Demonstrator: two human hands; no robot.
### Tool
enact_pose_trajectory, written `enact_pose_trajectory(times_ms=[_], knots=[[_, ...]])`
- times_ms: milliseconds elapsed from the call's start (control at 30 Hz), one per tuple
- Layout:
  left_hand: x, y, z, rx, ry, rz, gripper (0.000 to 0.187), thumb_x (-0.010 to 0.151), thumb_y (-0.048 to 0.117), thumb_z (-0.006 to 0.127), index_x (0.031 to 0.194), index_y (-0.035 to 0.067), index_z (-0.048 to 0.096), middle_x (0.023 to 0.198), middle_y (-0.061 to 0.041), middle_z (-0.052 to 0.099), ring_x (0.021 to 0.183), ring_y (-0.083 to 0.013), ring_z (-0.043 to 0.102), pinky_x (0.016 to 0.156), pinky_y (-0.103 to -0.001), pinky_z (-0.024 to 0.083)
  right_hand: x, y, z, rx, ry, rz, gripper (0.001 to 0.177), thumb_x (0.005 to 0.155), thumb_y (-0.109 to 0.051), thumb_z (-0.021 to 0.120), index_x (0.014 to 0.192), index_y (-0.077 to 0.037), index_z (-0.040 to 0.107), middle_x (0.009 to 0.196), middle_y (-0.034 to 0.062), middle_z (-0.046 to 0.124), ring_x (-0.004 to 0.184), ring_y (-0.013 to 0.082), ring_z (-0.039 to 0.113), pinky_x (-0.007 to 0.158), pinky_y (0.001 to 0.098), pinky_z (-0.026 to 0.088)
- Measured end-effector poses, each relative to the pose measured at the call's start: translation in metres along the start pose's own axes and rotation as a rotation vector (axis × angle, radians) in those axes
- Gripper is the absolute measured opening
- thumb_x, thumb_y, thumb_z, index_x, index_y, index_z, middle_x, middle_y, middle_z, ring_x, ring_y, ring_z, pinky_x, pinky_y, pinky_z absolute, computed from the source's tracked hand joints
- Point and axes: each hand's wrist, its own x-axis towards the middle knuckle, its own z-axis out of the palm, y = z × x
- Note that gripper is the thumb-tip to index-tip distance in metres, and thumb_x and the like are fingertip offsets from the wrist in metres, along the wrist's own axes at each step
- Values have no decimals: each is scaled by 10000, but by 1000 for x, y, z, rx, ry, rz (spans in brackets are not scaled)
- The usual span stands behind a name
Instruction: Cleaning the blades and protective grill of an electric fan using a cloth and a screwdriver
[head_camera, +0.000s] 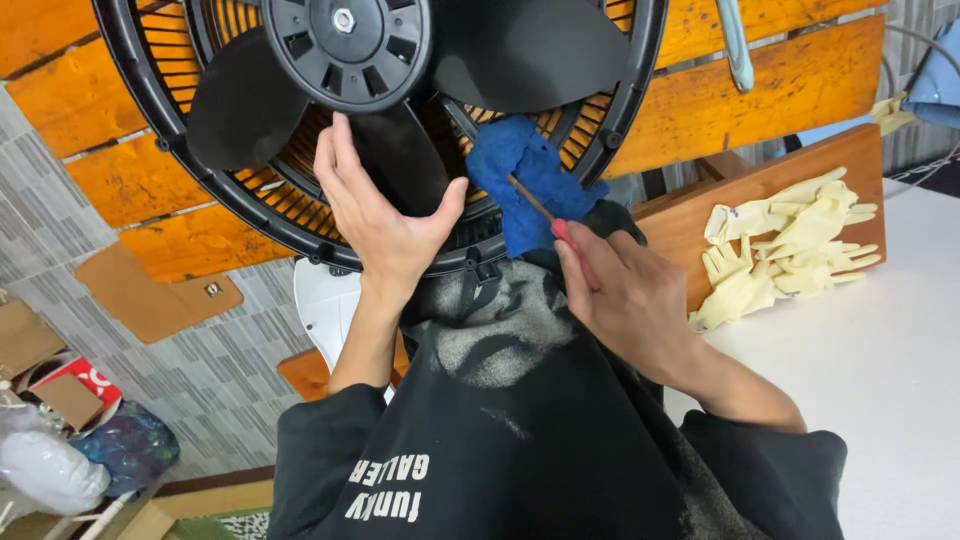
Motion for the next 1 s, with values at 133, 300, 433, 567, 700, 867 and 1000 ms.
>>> enact_pose_trajectory(times_ms=[133,300,433,567,700,867,1000], knots=[[0,1,0,-10,-2,-9,1071,880,568,857,1590,37,257,1518,-271,408,1449,-434,472,1240,-520,436,-8,2,6,56,49,19,152,1023,-155,771,1135,-53,787,776,-6,635,549,108,507,494,260,412],[0,1,0,-9,-3,-20,1070,865,563,857,1585,31,270,1518,-263,406,1450,-428,476,1235,-522,439,-2,7,18,143,101,2,152,1014,-122,765,1123,-18,784,729,6,634,518,84,478,439,247,351],[-3,-1,0,-3,-19,-37,1087,852,566,860,1586,32,263,1524,-269,402,1456,-440,471,1248,-515,417,14,5,36,61,116,-8,164,1037,-187,764,1167,-88,778,757,-12,597,554,111,512,492,246,379],[-2,-16,15,-84,113,32,1140,793,652,884,1577,2,370,1481,-241,422,1395,-425,491,1165,-533,399,27,0,49,52,253,-26,149,956,-199,734,1061,-108,786,683,21,532,550,168,599,546,224,517],[-1,-13,13,-115,97,30,1128,811,630,881,1586,4,353,1486,-248,407,1405,-436,472,1172,-547,378,20,10,53,131,245,14,164,967,-197,724,1088,-109,792,685,34,545,554,199,611,546,271,530],[-3,-17,14,-118,95,33,1127,806,622,892,1581,2,357,1479,-255,406,1404,-451,464,1178,-561,359,22,17,56,144,208,22,151,983,-200,740,1087,-104,790,701,28,563,563,195,617,553,270,533],[2,-2,0,-123,100,33,1082,848,637,853,1583,18,354,1504,-239,375,1437,-440,419,1203,-563,320,21,15,22,-17,147,41,169,1009,-332,689,1092,-223,788,688,-36,516,522,135,554,569,223,517]])
